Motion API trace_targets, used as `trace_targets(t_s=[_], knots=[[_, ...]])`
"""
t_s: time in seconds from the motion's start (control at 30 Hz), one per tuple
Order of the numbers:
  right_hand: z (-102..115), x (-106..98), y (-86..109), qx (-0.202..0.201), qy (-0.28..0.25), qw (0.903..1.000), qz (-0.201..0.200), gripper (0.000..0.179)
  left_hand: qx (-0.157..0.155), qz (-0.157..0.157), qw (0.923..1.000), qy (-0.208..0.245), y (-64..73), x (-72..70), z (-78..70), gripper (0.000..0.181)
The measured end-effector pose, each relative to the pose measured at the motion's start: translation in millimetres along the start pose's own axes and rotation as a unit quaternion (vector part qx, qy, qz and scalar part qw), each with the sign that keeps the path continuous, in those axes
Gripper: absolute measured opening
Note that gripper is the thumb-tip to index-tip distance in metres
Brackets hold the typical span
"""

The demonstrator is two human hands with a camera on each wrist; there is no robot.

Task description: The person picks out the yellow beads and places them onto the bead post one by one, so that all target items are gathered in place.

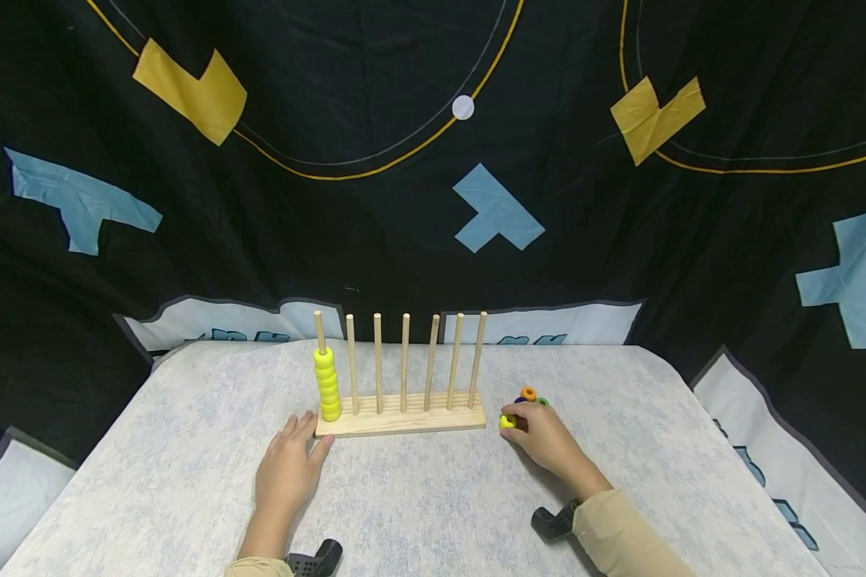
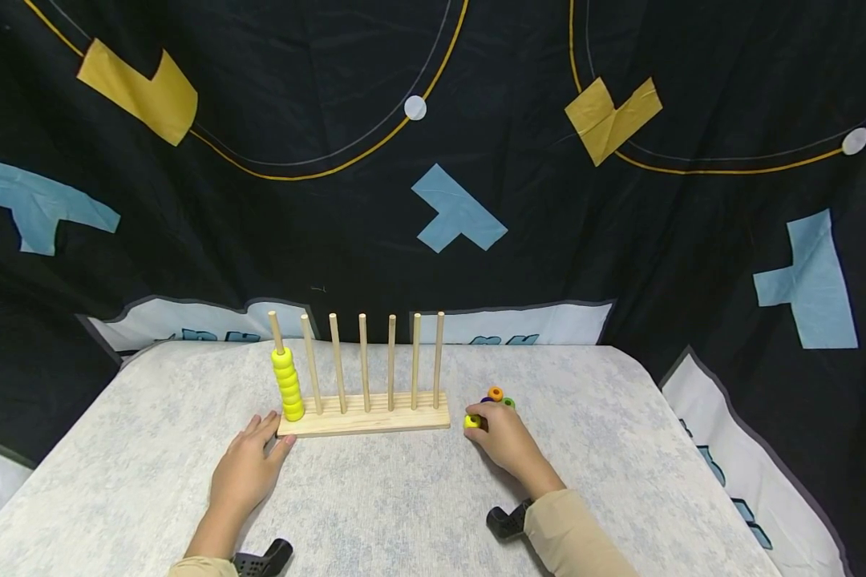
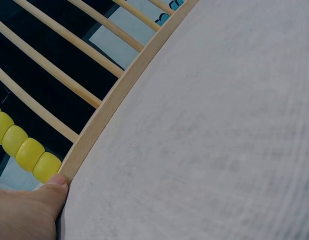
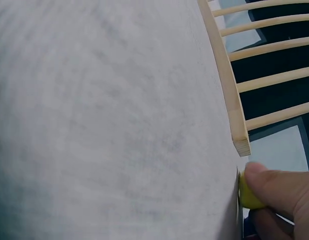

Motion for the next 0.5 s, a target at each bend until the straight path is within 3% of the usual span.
trace_targets(t_s=[0.2, 0.5], knots=[[3.6, -3.2, 3.5, 0.002, -0.043, 0.9989, -0.018, 0.032, 0.003, 0.001, 1.0000, -0.003, -0.8, 0.7, 0.4, 0.059], [30.3, -4.5, 12.1, -0.031, -0.095, 0.9948, -0.018, 0.032, 0.011, -0.008, 0.9999, -0.001, -0.1, 0.3, 0.3, 0.059]])
Point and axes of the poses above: each hand's wrist, its own y-axis away from the middle knuckle, its own x-axis out of the palm, z = x × y, the point moved 8 cm from there along -y, towards the middle knuckle, and after that the axes turned 1 degree about x, right-handed, at the moved point
